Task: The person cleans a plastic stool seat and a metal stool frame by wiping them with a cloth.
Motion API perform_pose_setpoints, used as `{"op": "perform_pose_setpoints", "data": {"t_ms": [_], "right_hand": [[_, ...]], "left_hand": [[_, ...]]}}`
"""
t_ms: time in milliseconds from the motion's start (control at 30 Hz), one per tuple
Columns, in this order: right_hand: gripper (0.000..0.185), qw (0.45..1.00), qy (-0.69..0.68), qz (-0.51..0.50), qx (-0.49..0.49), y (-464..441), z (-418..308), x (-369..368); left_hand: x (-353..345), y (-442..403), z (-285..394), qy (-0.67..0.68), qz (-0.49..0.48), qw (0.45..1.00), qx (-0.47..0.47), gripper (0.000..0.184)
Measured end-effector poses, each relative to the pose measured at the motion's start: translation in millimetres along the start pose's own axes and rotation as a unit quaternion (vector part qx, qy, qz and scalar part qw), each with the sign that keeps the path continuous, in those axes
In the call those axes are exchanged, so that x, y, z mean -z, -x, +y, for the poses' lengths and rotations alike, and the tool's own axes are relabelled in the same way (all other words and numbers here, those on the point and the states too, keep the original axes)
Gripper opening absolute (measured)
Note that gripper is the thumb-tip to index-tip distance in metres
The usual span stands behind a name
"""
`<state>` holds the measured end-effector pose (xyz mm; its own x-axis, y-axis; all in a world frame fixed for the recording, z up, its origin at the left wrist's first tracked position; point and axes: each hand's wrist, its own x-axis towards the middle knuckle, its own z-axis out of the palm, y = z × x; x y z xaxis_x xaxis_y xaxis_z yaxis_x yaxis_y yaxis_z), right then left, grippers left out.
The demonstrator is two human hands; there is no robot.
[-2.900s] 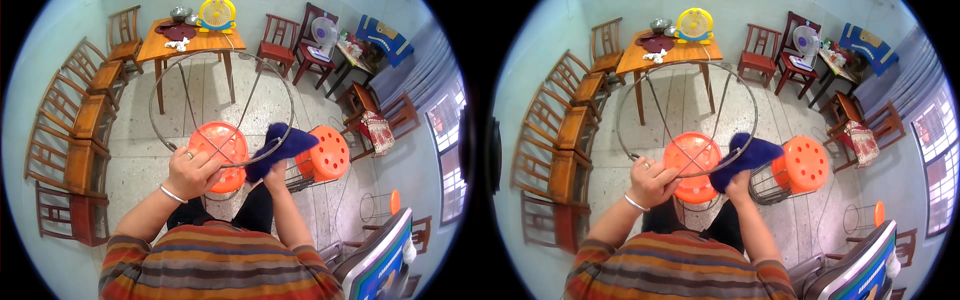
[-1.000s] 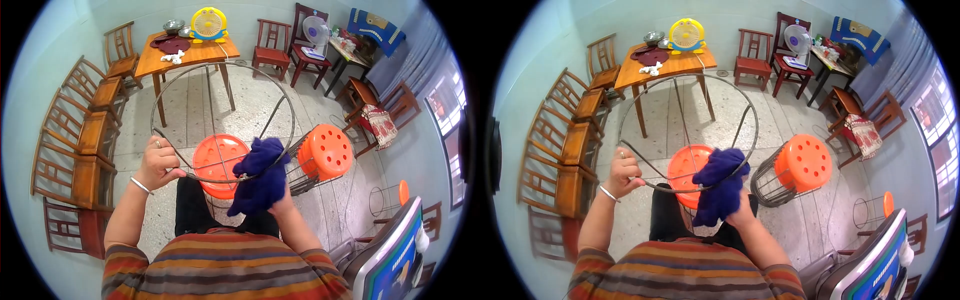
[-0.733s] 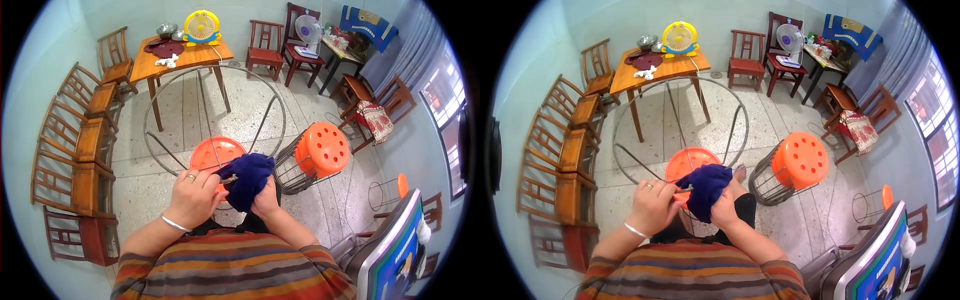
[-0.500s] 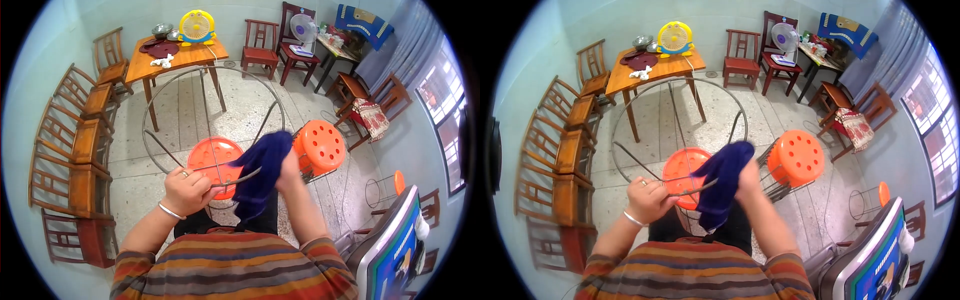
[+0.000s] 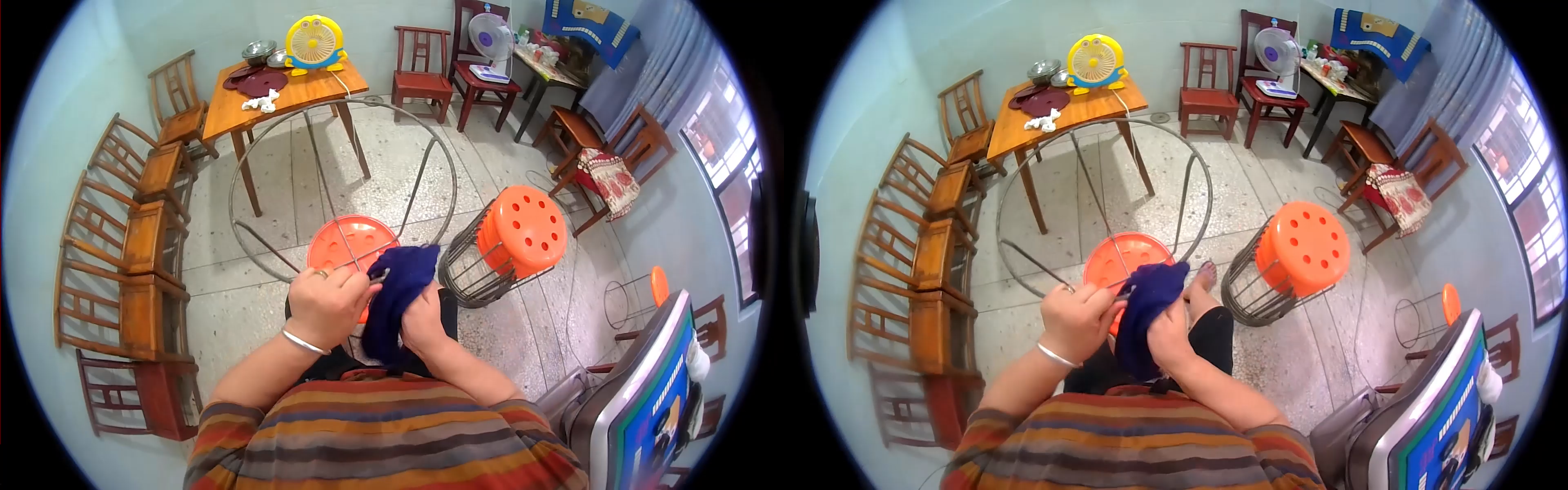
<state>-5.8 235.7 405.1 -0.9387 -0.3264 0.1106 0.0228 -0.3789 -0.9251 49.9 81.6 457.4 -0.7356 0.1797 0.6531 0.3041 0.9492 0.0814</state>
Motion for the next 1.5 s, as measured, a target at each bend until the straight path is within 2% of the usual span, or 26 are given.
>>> {"op": "perform_pose_setpoints", "data": {"t_ms": [33, 67, 167, 200, 233, 267, 300, 367, 433, 467, 533, 600, 633, 733, 767, 900, 967, 1033, 1100, 1133, 1167, 1233, 1267, 1333, 1433, 1500], "right_hand": [[0.023, 0.990, -0.134, 0.043, -0.012, 6.9, -0.6, -5.5], [0.049, 0.996, -0.087, 0.019, -0.022, 6.8, 9.8, 4.7], [0.043, 0.992, -0.115, -0.051, -0.010, -15.9, 8.5, 32.7], [0.037, 0.982, -0.173, 0.055, -0.050, -32.1, 7.8, 39.5], [0.039, 0.984, -0.126, 0.105, -0.068, -47.4, -23.3, 37.3], [0.031, 0.972, -0.168, 0.106, -0.122, -71.6, -39.0, 56.2], [0.026, 0.987, -0.123, 0.085, -0.061, -92.7, -44.6, 74.2], [0.025, 0.988, -0.113, 0.041, -0.096, -124.7, -43.5, 104.5], [0.029, 0.992, -0.047, 0.029, -0.115, -116.3, -62.4, 87.8], [0.030, 0.987, -0.070, 0.046, -0.134, -109.2, -64.3, 80.5], [0.033, 0.977, -0.112, 0.076, -0.166, -93.3, -59.4, 61.6], [0.035, 0.981, -0.131, 0.085, -0.112, -63.6, -24.8, 45.0], [0.038, 0.978, -0.086, 0.086, -0.168, -35.3, -35.9, 19.5], [0.024, 0.979, -0.132, 0.023, -0.151, -1.2, 6.1, 10.3], [0.023, 0.992, -0.101, 0.027, -0.069, 9.8, 0.9, 0.6], [0.026, 0.998, -0.059, -0.025, -0.013, -10.8, 3.9, 29.7], [0.031, 0.983, -0.164, 0.019, -0.085, -39.9, -14.3, 43.4], [0.035, 0.991, -0.091, 0.081, -0.058, -69.4, -41.7, 58.7], [0.029, 0.988, -0.122, 0.084, -0.054, -97.7, -40.7, 85.0], [0.030, 0.994, -0.081, 0.026, -0.064, -94.2, -53.6, 79.0], [0.030, 0.991, -0.106, 0.028, -0.075, -91.8, -50.4, 77.6], [0.031, 0.983, -0.153, 0.030, -0.093, -84.5, -39.5, 66.9], [0.030, 0.973, -0.200, 0.041, -0.106, -75.0, -36.5, 58.4], [0.031, 0.984, -0.157, 0.025, -0.080, -48.2, -32.5, 42.4], [0.030, 0.980, -0.192, -0.038, -0.045, -34.2, -14.2, 35.4], [0.030, 0.974, -0.212, -0.072, -0.042, -22.7, -4.2, 28.9]], "left_hand": [[-2.9, 0.0, 2.6, -0.008, 0.009, 1.000, -0.002, 0.028], [-5.7, 1.7, 0.4, 0.003, 0.034, 0.999, -0.010, 0.030], [2.8, 6.1, -13.0, 0.002, 0.036, 0.999, -0.024, 0.033], [7.2, 7.4, -20.4, -0.005, 0.038, 0.999, -0.037, 0.037], [13.0, 11.4, -28.9, 0.012, 0.027, 0.998, -0.058, 0.037], [20.0, 17.1, -37.6, 0.027, 0.015, 0.996, -0.079, 0.038], [27.0, 20.2, -44.0, 0.042, 0.002, 0.994, -0.099, 0.039], [34.8, 21.8, -52.9, 0.055, -0.004, 0.992, -0.114, 0.041], [26.2, 25.6, -63.8, 0.068, 0.011, 0.992, -0.110, 0.042], [27.9, 21.5, -62.9, 0.071, -0.030, 0.992, -0.101, 0.039], [32.4, 8.1, -58.4, 0.055, -0.030, 0.994, -0.084, 0.036], [23.1, 0.7, -48.9, 0.052, -0.011, 0.996, -0.067, 0.031], [14.5, 0.6, -37.7, 0.034, -0.007, 0.998, -0.055, 0.032], [-1.9, -0.7, -9.7, 0.004, 0.015, 0.999, -0.028, 0.037], [-1.5, 0.5, -9.7, 0.008, 0.020, 0.999, -0.032, 0.037], [6.9, 10.9, -23.9, 0.021, 0.025, 0.998, -0.048, 0.040], [17.6, 13.1, -38.9, 0.022, 0.015, 0.997, -0.068, 0.041], [22.8, 17.8, -57.8, 0.039, -0.006, 0.994, -0.103, 0.046], [29.4, 16.6, -73.4, 0.060, -0.033, 0.988, -0.137, 0.049], [26.7, 16.1, -85.0, 0.059, -0.035, 0.987, -0.145, 0.052], [23.6, 15.9, -98.6, 0.074, -0.038, 0.987, -0.138, 0.053], [26.8, 18.3, -129.8, 0.072, -0.088, 0.985, -0.127, 0.043], [30.2, 18.4, -133.9, 0.076, -0.070, 0.990, -0.100, 0.037], [41.2, 14.9, -135.3, 0.085, -0.034, 0.995, -0.045, 0.026], [51.8, 13.2, -93.1, -0.022, 0.027, 0.999, -0.029, 0.029], [36.3, 12.6, -52.8, 0.026, -0.004, 0.999, -0.036, 0.034]]}}
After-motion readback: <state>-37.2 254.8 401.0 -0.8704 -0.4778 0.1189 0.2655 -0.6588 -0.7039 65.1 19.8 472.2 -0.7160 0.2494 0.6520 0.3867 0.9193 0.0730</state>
